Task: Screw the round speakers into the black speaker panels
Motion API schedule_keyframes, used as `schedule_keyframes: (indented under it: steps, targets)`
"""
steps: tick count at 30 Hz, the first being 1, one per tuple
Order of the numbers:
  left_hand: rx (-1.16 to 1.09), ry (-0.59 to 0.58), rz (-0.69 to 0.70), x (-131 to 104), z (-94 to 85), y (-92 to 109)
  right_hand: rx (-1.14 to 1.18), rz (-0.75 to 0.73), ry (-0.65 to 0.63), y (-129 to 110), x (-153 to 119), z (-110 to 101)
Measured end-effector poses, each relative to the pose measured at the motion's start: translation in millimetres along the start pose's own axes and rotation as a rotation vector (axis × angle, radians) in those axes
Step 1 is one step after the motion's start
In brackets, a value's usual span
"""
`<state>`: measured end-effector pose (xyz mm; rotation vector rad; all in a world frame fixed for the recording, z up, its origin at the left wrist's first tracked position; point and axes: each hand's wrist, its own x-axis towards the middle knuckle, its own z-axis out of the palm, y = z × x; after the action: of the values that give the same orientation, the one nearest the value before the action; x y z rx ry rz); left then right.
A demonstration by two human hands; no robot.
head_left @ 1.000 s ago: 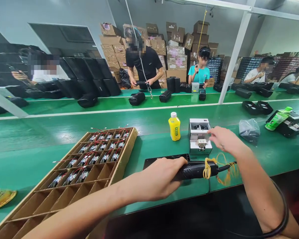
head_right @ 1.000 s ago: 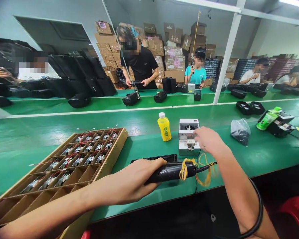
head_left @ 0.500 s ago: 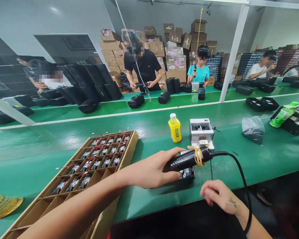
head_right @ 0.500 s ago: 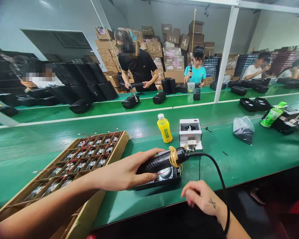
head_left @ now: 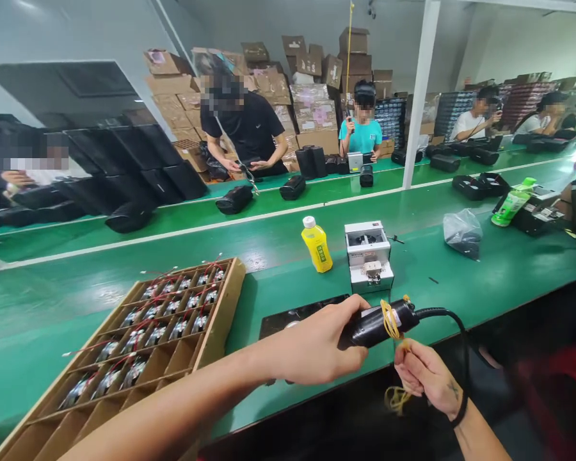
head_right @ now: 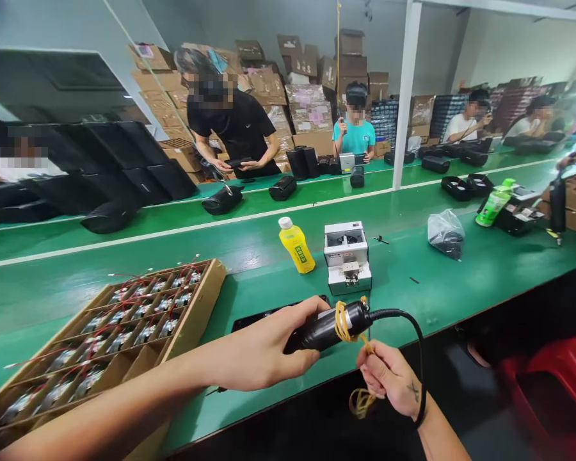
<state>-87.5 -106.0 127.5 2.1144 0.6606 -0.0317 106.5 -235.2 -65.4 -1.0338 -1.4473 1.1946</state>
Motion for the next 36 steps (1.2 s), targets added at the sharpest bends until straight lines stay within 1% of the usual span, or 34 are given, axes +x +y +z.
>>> schedule_keyframes:
  steps: [1, 2, 5, 7, 8, 9, 10, 13, 14, 15, 17, 19, 22, 23, 24, 26, 28, 29, 31, 33, 34, 35, 36]
  targets:
    - [-0.052, -0.042, -0.023, 7.6, 8.6, -3.9, -0.049, 0.000, 0.003, -1.7, -13.6, 0.8]
    - [-0.130, -0.113, -0.033, 16.1, 18.2, -8.2, -0.113, -0.010, -0.005, -6.0, -26.2, 2.6]
    - [-0.373, -0.368, 0.002, 41.3, 49.0, -18.1, -0.344, -0.096, -0.021, -29.2, -53.7, 13.5]
    - [-0.447, -0.470, 0.037, 53.0, 65.9, -19.3, -0.485, -0.187, 0.022, -46.0, -63.4, 21.7]
    - [-0.460, -0.495, 0.048, 56.6, 72.2, -18.3, -0.547, -0.227, 0.057, -53.3, -66.7, 25.0]
    - [-0.443, -0.493, 0.064, 58.9, 77.1, -16.8, -0.603, -0.264, 0.090, -59.8, -69.4, 27.5]
    - [-0.386, -0.453, 0.089, 60.2, 80.9, -15.0, -0.654, -0.299, 0.117, -66.0, -71.8, 29.0]
    - [-0.112, -0.234, 0.189, 60.6, 90.4, -12.9, -0.778, -0.396, 0.162, -85.0, -77.3, 27.3]
    - [-0.045, -0.183, 0.209, 59.9, 94.1, -13.8, -0.809, -0.429, 0.174, -91.9, -78.0, 24.4]
    - [-0.013, -0.161, 0.215, 58.8, 98.1, -15.3, -0.839, -0.455, 0.195, -98.9, -77.7, 20.4]
    - [0.007, -0.156, 0.208, 54.5, 106.0, -18.1, -0.902, -0.484, 0.259, -111.0, -72.9, 9.4]
    - [0.053, -0.153, 0.195, 47.4, 111.5, -18.1, -0.970, -0.458, 0.364, -117.4, -62.2, -4.4]
    - [0.158, -0.190, 0.164, 35.0, 111.3, -10.6, -1.051, -0.360, 0.561, -112.7, -37.9, -24.8]
    - [0.189, -0.200, 0.155, 31.9, 109.4, -7.4, -1.077, -0.327, 0.603, -108.3, -29.2, -30.2]
    - [0.213, -0.204, 0.151, 29.7, 107.3, -4.6, -1.103, -0.305, 0.621, -103.4, -20.9, -34.5]
    - [0.240, -0.190, 0.145, 28.8, 103.7, -2.5, -1.156, -0.281, 0.609, -94.4, -7.2, -40.1]
    - [0.239, -0.174, 0.140, 32.0, 102.4, -5.7, -1.201, -0.300, 0.597, -89.4, 0.9, -42.4]
    - [0.227, -0.166, 0.138, 34.6, 102.7, -8.8, -1.220, -0.322, 0.615, -88.6, 2.5, -42.6]
    - [0.186, -0.150, 0.134, 39.9, 104.0, -15.9, -1.240, -0.407, 0.693, -89.9, 0.1, -41.0]
    - [0.131, -0.155, 0.130, 43.7, 104.5, -21.1, -1.214, -0.559, 0.760, -91.6, -9.1, -35.1]
    - [0.108, -0.168, 0.129, 44.6, 103.8, -22.6, -1.185, -0.658, 0.753, -91.5, -15.7, -29.9]
    - [0.090, -0.188, 0.128, 45.0, 102.3, -23.3, -1.150, -0.751, 0.707, -90.0, -23.2, -22.9]
    - [0.071, -0.214, 0.126, 45.1, 100.1, -23.5, -1.111, -0.827, 0.625, -86.9, -31.0, -14.6]
